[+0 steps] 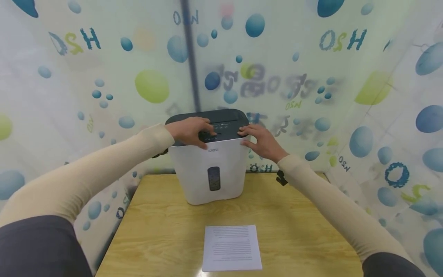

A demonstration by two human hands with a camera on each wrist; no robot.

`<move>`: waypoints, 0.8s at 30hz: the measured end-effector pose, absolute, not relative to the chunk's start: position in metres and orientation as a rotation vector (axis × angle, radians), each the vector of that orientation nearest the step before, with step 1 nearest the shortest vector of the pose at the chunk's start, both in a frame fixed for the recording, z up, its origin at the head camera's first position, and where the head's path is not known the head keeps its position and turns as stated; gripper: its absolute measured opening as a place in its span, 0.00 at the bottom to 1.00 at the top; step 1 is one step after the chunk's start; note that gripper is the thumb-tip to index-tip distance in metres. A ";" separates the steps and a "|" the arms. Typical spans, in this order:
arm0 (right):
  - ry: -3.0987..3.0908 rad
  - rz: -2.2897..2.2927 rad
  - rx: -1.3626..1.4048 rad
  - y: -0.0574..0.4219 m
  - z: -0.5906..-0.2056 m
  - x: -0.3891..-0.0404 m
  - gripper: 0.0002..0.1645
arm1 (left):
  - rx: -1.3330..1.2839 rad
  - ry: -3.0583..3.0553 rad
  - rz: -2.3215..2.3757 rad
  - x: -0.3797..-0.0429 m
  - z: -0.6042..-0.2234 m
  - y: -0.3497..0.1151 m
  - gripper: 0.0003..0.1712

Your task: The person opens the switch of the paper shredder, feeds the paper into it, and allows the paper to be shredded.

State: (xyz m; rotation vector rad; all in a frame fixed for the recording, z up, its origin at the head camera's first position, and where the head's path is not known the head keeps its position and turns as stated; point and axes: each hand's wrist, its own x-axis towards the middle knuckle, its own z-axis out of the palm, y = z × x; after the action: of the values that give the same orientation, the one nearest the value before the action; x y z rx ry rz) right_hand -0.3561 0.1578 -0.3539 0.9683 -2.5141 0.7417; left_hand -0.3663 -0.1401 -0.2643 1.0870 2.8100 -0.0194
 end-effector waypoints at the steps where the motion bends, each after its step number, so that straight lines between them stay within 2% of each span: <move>1: -2.515 0.746 0.965 0.158 -0.355 -0.356 0.24 | 1.093 2.809 -0.011 -0.365 -0.264 -0.141 0.32; 24: -2.467 0.778 0.991 0.158 -0.356 -0.356 0.23 | 1.162 2.826 0.071 -0.366 -0.269 -0.144 0.29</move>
State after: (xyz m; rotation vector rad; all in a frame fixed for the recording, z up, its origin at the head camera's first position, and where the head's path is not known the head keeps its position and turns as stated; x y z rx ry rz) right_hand -0.3562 0.1584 -0.3559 0.9908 -2.4669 0.7775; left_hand -0.3657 -0.1443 -0.2691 1.1624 2.8258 0.0709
